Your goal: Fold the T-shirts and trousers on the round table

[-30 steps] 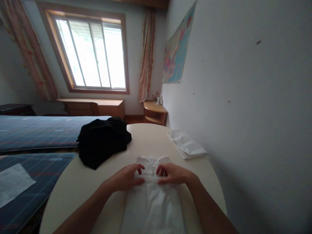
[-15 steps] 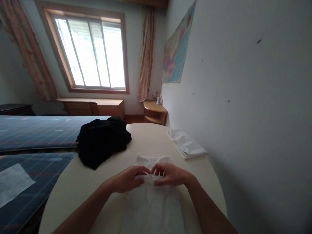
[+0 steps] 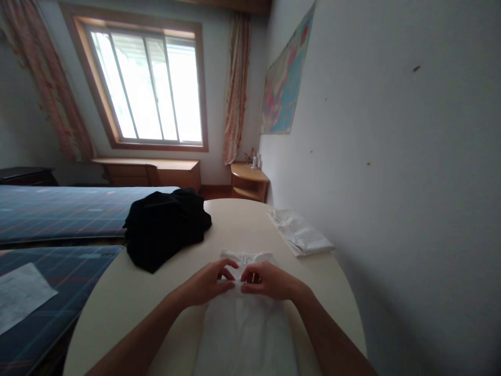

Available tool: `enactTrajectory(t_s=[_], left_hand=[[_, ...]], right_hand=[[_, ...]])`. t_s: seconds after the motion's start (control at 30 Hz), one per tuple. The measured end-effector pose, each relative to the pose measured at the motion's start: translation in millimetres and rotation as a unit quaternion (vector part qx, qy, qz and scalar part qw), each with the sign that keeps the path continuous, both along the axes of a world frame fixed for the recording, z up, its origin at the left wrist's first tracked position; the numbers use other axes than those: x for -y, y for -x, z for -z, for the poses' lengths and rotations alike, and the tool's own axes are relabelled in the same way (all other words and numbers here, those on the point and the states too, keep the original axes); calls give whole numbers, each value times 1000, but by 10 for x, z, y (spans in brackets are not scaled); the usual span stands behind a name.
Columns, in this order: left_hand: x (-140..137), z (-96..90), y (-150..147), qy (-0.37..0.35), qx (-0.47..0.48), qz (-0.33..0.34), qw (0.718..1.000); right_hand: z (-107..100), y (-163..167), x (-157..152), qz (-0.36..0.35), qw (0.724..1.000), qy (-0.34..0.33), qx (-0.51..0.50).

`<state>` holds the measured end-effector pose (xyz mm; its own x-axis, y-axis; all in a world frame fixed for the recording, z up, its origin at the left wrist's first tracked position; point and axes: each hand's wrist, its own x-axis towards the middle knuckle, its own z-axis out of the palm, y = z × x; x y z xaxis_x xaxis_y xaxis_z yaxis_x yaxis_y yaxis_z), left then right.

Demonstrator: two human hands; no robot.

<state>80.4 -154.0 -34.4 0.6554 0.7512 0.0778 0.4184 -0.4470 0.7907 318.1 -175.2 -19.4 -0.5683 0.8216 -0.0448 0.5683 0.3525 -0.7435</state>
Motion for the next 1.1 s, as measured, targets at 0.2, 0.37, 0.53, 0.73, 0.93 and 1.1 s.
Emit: enactTrajectory(t_s=[0.2, 0.37, 0.53, 0.73, 0.93, 1.1], left_hand=[[-159, 119, 66, -34, 3, -62, 998], [-256, 193, 111, -9, 40, -73, 996], [-212, 167, 130, 18, 63, -20, 998], [-205, 164, 56, 156, 206, 4, 966], [-297, 236, -41, 129, 331, -112, 928], [-371, 373, -38, 15, 196, -220, 955]], right_hand=[[-85, -35, 33, 14, 1000, -16, 7], [-304, -53, 83, 3, 1000, -27, 15], [-632, -55, 30, -12, 998, -57, 23], [-961, -62, -192, 2, 994, -101, 38], [-861, -128, -585, 18, 989, -137, 60], [-334, -192, -853, 69, 983, -144, 92]])
